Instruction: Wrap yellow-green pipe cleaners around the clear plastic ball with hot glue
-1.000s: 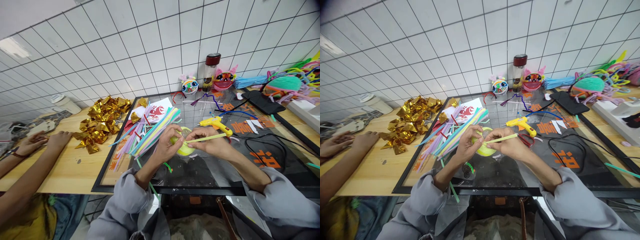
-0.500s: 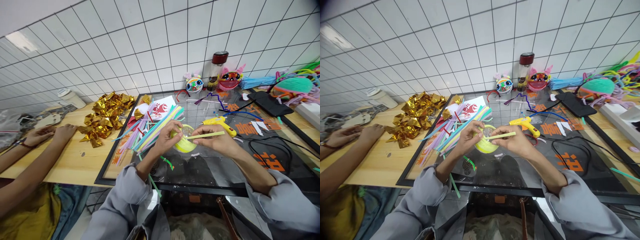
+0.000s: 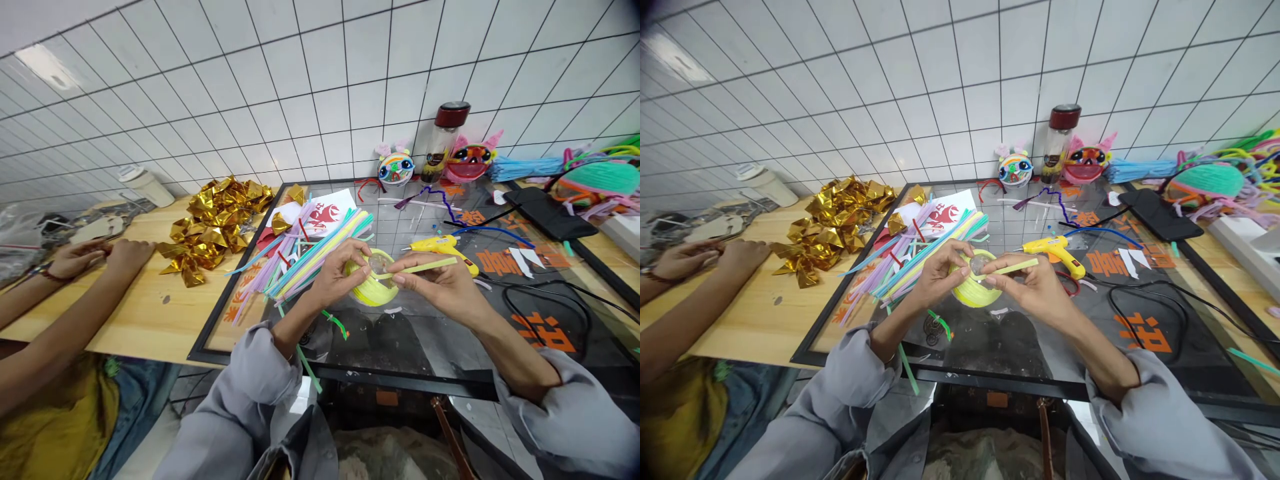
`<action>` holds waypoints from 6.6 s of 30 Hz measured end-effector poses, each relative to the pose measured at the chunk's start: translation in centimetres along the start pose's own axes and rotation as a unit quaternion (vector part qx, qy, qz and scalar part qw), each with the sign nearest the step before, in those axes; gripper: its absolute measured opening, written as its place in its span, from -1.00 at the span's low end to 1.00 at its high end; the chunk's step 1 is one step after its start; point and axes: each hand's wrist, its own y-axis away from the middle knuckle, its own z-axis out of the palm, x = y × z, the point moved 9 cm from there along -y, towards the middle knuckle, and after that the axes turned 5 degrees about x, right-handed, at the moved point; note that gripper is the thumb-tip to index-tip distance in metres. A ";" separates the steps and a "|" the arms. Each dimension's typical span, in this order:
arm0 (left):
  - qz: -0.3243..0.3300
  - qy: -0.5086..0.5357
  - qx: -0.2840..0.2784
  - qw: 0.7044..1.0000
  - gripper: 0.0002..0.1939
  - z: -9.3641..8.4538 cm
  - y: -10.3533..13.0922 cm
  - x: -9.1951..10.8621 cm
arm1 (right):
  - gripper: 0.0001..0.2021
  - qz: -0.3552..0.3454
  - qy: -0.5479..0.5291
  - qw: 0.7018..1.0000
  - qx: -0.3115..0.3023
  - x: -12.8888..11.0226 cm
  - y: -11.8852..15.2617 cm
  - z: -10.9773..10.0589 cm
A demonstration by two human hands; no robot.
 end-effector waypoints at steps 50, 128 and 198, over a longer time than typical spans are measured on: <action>0.088 -0.063 -0.029 0.994 -0.50 0.8 0.2 0.9 | -0.57 -0.004 0.092 0.996 0.014 0.3 -0.1 1.9; 0.034 -0.149 -0.125 0.980 -0.36 0.3 -0.3 0.8 | -0.70 -0.112 0.239 0.958 -0.107 0.6 -1.0 2.6; 0.086 -0.153 -0.114 0.978 -0.41 0.3 -0.2 1.6 | -0.52 -0.077 0.145 0.986 0.008 4.1 -2.1 0.6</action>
